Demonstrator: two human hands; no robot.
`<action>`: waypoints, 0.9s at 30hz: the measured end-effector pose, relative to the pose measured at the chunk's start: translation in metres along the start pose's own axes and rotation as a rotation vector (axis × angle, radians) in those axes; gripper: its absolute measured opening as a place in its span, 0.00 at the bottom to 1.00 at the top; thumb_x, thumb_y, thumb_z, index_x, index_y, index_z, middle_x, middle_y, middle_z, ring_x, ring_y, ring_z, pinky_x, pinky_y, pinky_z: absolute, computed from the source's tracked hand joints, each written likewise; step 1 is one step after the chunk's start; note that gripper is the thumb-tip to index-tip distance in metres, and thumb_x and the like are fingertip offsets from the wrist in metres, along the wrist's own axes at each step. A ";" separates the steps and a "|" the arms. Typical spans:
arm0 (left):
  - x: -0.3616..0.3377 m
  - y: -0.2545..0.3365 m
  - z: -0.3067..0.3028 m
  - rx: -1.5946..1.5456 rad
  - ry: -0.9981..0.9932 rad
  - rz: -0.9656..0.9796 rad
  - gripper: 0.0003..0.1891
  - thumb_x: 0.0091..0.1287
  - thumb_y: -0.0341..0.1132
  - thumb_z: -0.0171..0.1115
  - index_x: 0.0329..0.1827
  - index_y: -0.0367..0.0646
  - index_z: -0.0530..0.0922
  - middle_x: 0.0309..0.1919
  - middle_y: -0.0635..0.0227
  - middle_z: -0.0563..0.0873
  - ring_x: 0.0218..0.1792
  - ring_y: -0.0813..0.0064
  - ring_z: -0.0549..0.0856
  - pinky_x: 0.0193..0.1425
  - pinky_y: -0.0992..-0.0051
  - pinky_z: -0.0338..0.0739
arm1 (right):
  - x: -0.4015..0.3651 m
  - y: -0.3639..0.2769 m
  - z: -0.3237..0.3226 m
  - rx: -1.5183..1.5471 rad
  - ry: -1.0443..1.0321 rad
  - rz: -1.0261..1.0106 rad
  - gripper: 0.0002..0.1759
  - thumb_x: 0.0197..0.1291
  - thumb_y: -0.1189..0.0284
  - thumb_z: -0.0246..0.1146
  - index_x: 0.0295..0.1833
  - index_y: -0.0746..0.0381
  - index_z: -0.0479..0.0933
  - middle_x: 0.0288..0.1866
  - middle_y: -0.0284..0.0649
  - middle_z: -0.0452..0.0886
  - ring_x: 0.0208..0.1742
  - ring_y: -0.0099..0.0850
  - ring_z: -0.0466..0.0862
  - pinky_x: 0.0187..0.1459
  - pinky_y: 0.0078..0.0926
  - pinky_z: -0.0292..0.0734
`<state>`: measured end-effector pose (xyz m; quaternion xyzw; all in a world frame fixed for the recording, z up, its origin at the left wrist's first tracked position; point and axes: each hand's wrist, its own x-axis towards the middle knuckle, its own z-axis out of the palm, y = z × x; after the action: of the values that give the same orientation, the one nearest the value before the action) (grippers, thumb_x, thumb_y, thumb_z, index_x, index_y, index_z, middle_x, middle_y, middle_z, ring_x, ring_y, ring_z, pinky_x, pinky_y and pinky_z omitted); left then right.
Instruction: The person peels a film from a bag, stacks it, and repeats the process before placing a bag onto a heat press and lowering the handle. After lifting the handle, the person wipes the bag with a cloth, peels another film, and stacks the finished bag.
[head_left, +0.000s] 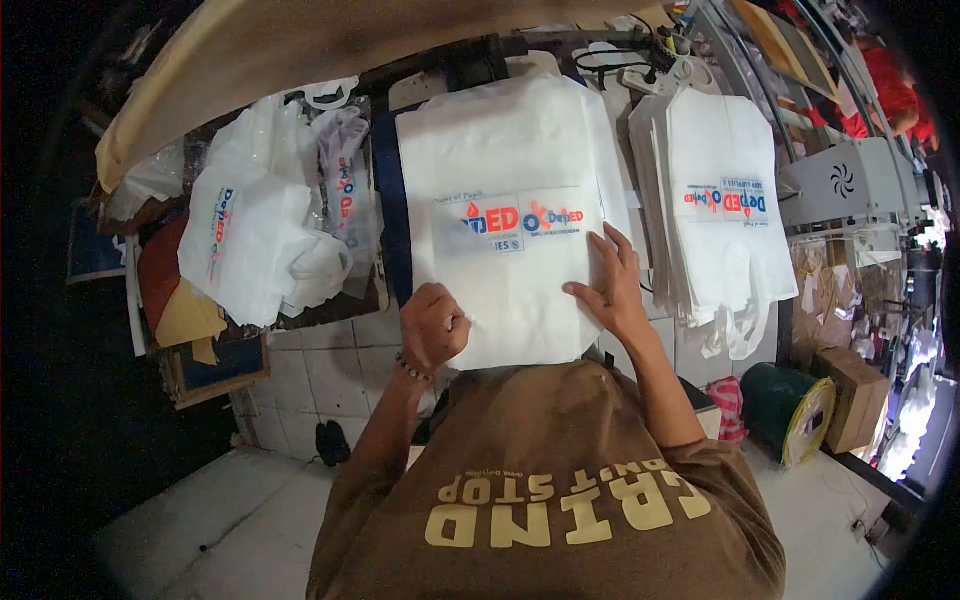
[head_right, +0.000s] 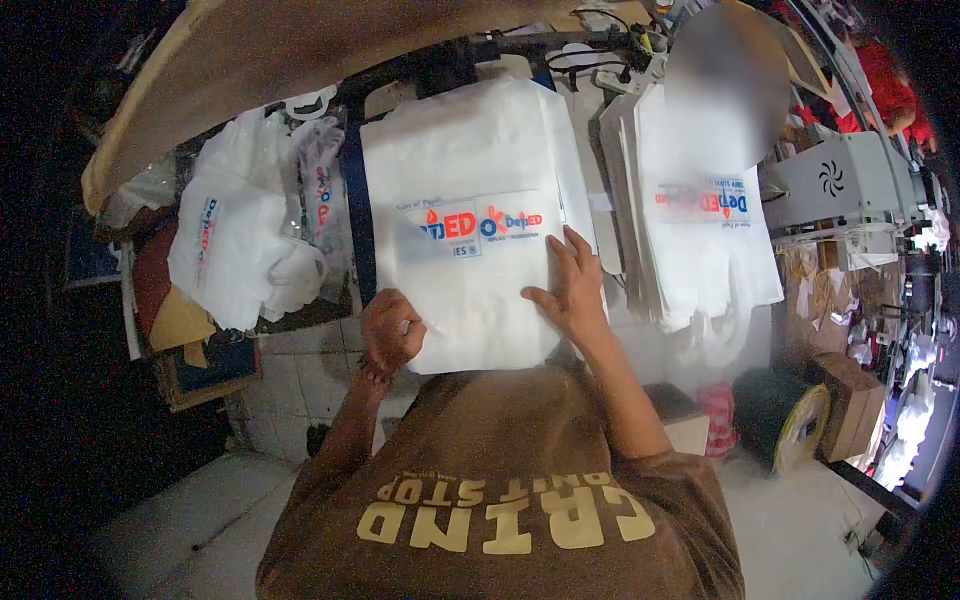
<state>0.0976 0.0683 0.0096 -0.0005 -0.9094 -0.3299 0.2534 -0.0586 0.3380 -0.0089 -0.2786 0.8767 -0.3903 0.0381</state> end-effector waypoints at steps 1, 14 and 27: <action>-0.007 -0.003 -0.006 0.001 0.004 0.003 0.09 0.41 0.19 0.62 0.21 0.41 0.71 0.23 0.62 0.74 0.25 0.58 0.76 0.28 0.64 0.72 | 0.000 0.001 0.000 0.000 0.021 -0.028 0.50 0.45 0.59 0.81 0.73 0.61 0.69 0.77 0.54 0.63 0.73 0.54 0.68 0.72 0.51 0.64; 0.000 0.014 -0.114 0.418 -0.863 -0.549 0.26 0.58 0.31 0.68 0.62 0.41 0.78 0.55 0.50 0.84 0.57 0.48 0.83 0.62 0.56 0.79 | 0.024 -0.025 -0.053 0.231 -0.018 0.212 0.35 0.61 0.74 0.73 0.73 0.62 0.69 0.32 0.42 0.75 0.35 0.32 0.78 0.40 0.32 0.75; 0.306 0.253 0.046 0.209 -0.632 0.506 0.11 0.68 0.42 0.67 0.41 0.43 0.84 0.35 0.61 0.88 0.42 0.62 0.88 0.56 0.64 0.80 | 0.029 -0.049 -0.356 -0.385 0.289 -0.330 0.25 0.55 0.77 0.75 0.60 0.61 0.81 0.46 0.45 0.90 0.47 0.36 0.90 0.48 0.37 0.83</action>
<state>-0.1477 0.2427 0.2721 -0.2992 -0.9423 -0.1466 0.0334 -0.1620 0.5329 0.2768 -0.3612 0.8737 -0.2533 -0.2049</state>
